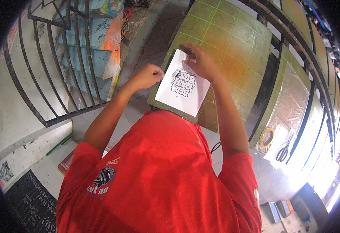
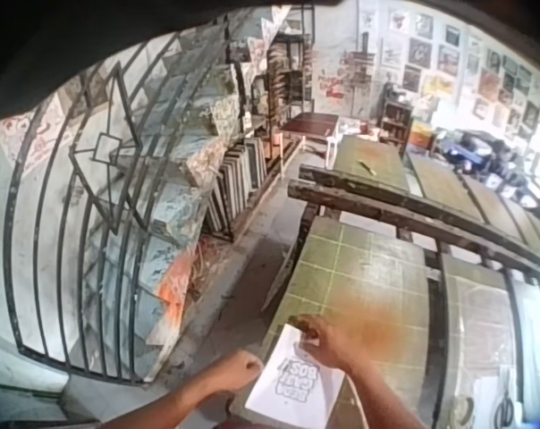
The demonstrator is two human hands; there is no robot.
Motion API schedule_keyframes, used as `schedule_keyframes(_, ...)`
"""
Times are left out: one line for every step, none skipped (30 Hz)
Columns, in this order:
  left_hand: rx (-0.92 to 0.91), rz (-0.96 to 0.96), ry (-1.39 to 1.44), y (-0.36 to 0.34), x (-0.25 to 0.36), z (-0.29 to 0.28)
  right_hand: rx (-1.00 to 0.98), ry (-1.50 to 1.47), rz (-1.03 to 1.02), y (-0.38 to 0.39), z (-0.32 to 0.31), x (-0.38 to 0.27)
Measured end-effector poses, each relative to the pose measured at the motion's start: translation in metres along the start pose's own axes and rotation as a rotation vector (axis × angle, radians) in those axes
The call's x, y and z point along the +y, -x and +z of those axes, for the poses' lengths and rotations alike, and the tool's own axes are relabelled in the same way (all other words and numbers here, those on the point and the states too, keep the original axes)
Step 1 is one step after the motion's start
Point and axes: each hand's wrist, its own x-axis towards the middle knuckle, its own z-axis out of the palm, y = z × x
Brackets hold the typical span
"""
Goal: The person prepares screen printing stencils by cutting and applying adhesive tape to align paper templates on a series of printing screens, then lowers each screen to verify the placement.
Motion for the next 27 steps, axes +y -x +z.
schedule_keyframes(-0.006,-0.008,-0.008,0.000,0.000,0.000,0.046,-0.008,-0.006,0.003,0.002,-0.001)
schedule_keyframes(-0.012,-0.016,-0.015,-0.001,0.001,0.000,0.099,0.000,-0.072,0.007,0.005,0.001)
schedule_keyframes(-0.018,-0.023,-0.023,-0.002,0.001,-0.001,0.153,0.009,-0.139,0.011,0.010,0.005)
schedule_keyframes(-0.010,-0.018,-0.019,-0.002,0.002,-0.001,0.207,0.017,-0.206,0.016,0.014,0.005)
schedule_keyframes(0.000,-0.014,-0.014,-0.001,0.002,0.000,0.250,0.093,-0.236,0.023,0.019,-0.002)
schedule_keyframes(0.010,-0.011,-0.009,0.000,0.002,0.000,0.293,0.170,-0.265,0.033,0.026,-0.012)
schedule_keyframes(0.013,-0.015,-0.010,0.001,0.003,-0.001,0.337,0.245,-0.295,0.043,0.032,-0.021)
schedule_keyframes(0.014,-0.017,-0.012,0.002,0.003,-0.001,0.298,0.294,-0.321,0.052,0.038,-0.019)
schedule_keyframes(0.014,-0.020,-0.013,0.001,0.004,-0.001,0.232,0.376,-0.387,0.059,0.044,-0.019)
schedule_keyframes(0.007,-0.020,-0.021,0.001,0.004,-0.001,0.189,0.395,-0.409,0.066,0.051,-0.028)
schedule_keyframes(-0.002,-0.019,-0.029,-0.001,0.004,-0.001,0.147,0.414,-0.429,0.070,0.058,-0.036)
schedule_keyframes(-0.011,-0.019,-0.038,-0.002,0.003,-0.002,0.133,0.409,-0.421,0.072,0.064,-0.036)
schedule_keyframes(-0.017,-0.024,-0.032,-0.002,0.002,-0.002,0.120,0.406,-0.414,0.073,0.072,-0.033)
schedule_keyframes(-0.024,-0.030,-0.027,-0.003,0.001,-0.001,0.106,0.402,-0.407,0.074,0.076,-0.031)
schedule_keyframes(-0.030,-0.036,-0.021,-0.003,0.000,-0.001,0.105,0.413,-0.402,0.075,0.077,-0.029)
schedule_keyframes(-0.031,-0.037,-0.017,-0.003,0.000,-0.001,0.104,0.424,-0.397,0.074,0.078,-0.027)
schedule_keyframes(-0.032,-0.039,-0.012,-0.003,0.001,-0.001,0.103,0.434,-0.392,0.073,0.079,-0.027)
schedule_keyframes(-0.032,-0.040,-0.008,-0.003,0.001,-0.002,0.099,0.431,-0.393,0.073,0.079,-0.027)
schedule_keyframes(-0.040,-0.032,0.005,-0.003,0.001,-0.002,0.095,0.431,-0.394,0.073,0.078,-0.028)
schedule_keyframes(-0.048,-0.024,0.018,-0.003,0.001,-0.003,0.091,0.430,-0.396,0.074,0.078,-0.028)
schedule_keyframes(-0.055,-0.016,0.031,-0.003,0.001,-0.004,0.089,0.442,-0.397,0.074,0.077,-0.029)
schedule_keyframes(-0.056,-0.016,0.036,-0.003,0.002,-0.004,0.087,0.453,-0.399,0.074,0.077,-0.029)
schedule_keyframes(-0.057,-0.016,0.040,-0.002,0.004,-0.004,0.085,0.464,-0.400,0.075,0.077,-0.028)
schedule_keyframes(-0.057,-0.016,0.045,-0.002,0.005,-0.005,0.085,0.466,-0.401,0.075,0.077,-0.028)
schedule_keyframes(-0.074,-0.015,0.041,-0.002,0.004,-0.005,0.084,0.468,-0.402,0.075,0.077,-0.027)
schedule_keyframes(-0.090,-0.014,0.037,-0.002,0.003,-0.006,0.084,0.470,-0.403,0.075,0.078,-0.027)
schedule_keyframes(-0.107,-0.013,0.033,-0.002,0.002,-0.007,0.083,0.479,-0.405,0.075,0.078,-0.027)
